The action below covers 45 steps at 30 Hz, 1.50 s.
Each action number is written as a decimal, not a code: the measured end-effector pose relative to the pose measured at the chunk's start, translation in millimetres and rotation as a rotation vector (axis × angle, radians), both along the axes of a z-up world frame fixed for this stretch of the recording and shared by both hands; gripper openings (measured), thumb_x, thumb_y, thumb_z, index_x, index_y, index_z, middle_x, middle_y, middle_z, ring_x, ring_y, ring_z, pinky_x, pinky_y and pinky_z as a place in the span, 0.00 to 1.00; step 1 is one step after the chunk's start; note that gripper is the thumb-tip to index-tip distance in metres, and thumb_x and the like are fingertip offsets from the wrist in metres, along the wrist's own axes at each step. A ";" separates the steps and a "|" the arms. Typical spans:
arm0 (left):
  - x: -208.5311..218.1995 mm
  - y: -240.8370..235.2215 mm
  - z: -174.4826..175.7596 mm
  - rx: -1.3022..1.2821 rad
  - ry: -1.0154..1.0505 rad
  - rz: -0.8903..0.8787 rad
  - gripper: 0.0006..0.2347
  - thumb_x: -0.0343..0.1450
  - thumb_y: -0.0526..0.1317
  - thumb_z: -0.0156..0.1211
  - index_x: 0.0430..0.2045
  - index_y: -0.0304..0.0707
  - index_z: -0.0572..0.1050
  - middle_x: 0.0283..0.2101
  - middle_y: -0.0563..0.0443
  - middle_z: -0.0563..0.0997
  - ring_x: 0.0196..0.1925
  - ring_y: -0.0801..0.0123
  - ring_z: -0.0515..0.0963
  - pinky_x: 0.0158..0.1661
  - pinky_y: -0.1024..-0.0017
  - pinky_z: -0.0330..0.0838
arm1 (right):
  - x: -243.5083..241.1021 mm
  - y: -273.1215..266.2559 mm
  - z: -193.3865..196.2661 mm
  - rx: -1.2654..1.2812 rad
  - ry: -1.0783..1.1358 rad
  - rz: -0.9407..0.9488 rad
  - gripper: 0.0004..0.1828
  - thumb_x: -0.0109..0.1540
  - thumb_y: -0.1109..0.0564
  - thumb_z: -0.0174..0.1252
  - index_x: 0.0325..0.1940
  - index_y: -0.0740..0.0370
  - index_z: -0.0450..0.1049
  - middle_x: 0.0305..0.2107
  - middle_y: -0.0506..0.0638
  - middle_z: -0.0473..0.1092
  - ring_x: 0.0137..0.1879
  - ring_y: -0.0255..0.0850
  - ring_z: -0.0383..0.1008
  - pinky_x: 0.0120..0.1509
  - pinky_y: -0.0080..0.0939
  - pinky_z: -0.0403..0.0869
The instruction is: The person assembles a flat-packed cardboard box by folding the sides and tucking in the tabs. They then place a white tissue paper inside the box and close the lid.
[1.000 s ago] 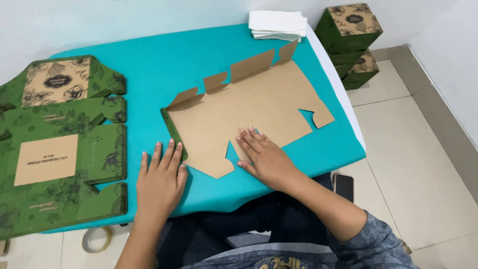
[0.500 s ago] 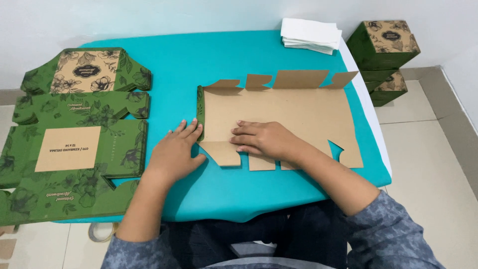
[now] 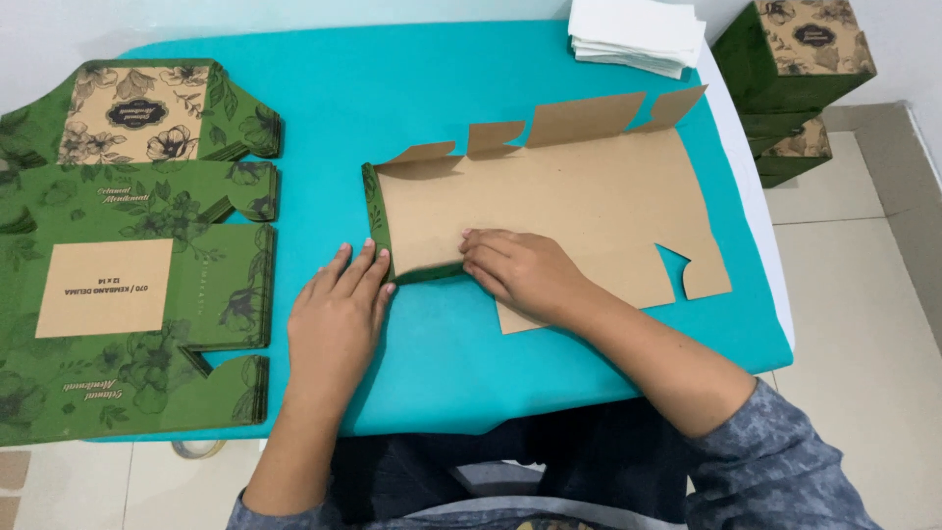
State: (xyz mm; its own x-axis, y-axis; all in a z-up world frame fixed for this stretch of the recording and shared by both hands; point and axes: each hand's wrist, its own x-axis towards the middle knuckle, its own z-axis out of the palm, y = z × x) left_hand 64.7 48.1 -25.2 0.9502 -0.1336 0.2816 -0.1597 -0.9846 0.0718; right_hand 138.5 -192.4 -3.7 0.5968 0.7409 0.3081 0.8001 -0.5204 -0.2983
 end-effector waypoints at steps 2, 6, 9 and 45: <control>3.2 3.6 -6.5 0.015 -0.053 -0.009 0.14 0.73 0.50 0.47 0.50 0.57 0.73 0.55 0.62 0.75 0.61 0.68 0.70 0.56 0.66 0.65 | 1.2 4.2 -16.1 -0.031 -0.042 -0.059 0.10 0.65 0.51 0.49 0.41 0.57 0.72 0.43 0.49 0.72 0.57 0.43 0.70 0.57 0.41 0.71; 7.5 6.5 -6.5 -0.037 -0.096 -0.002 0.12 0.72 0.52 0.50 0.45 0.61 0.76 0.51 0.67 0.77 0.58 0.70 0.71 0.52 0.67 0.66 | 4.7 7.4 -22.4 -0.074 -0.046 -0.228 0.12 0.63 0.46 0.52 0.40 0.56 0.69 0.45 0.49 0.67 0.59 0.42 0.66 0.58 0.42 0.66; 9.8 6.6 5.4 -0.145 0.071 0.018 0.10 0.71 0.50 0.52 0.43 0.59 0.75 0.50 0.67 0.74 0.58 0.66 0.67 0.55 0.60 0.61 | 0.2 8.8 -8.5 -0.049 0.021 -0.274 0.19 0.62 0.45 0.54 0.52 0.57 0.65 0.52 0.53 0.63 0.64 0.47 0.61 0.62 0.46 0.62; 24.7 -27.4 -3.5 0.191 -0.228 -0.337 0.05 0.64 0.38 0.56 0.29 0.49 0.68 0.34 0.59 0.66 0.38 0.69 0.71 0.41 0.70 0.65 | 14.1 -33.2 15.6 -0.094 0.395 -0.093 0.20 0.59 0.64 0.51 0.52 0.48 0.75 0.55 0.47 0.68 0.70 0.49 0.55 0.75 0.52 0.52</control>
State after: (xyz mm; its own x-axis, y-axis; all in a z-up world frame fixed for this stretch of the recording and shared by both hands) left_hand 89.4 20.8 -28.7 0.7614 -0.4946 0.4190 -0.4640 -0.8672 -0.1805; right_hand 152.5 -225.7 11.8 0.7211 0.6924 -0.0244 0.5820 -0.6245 -0.5208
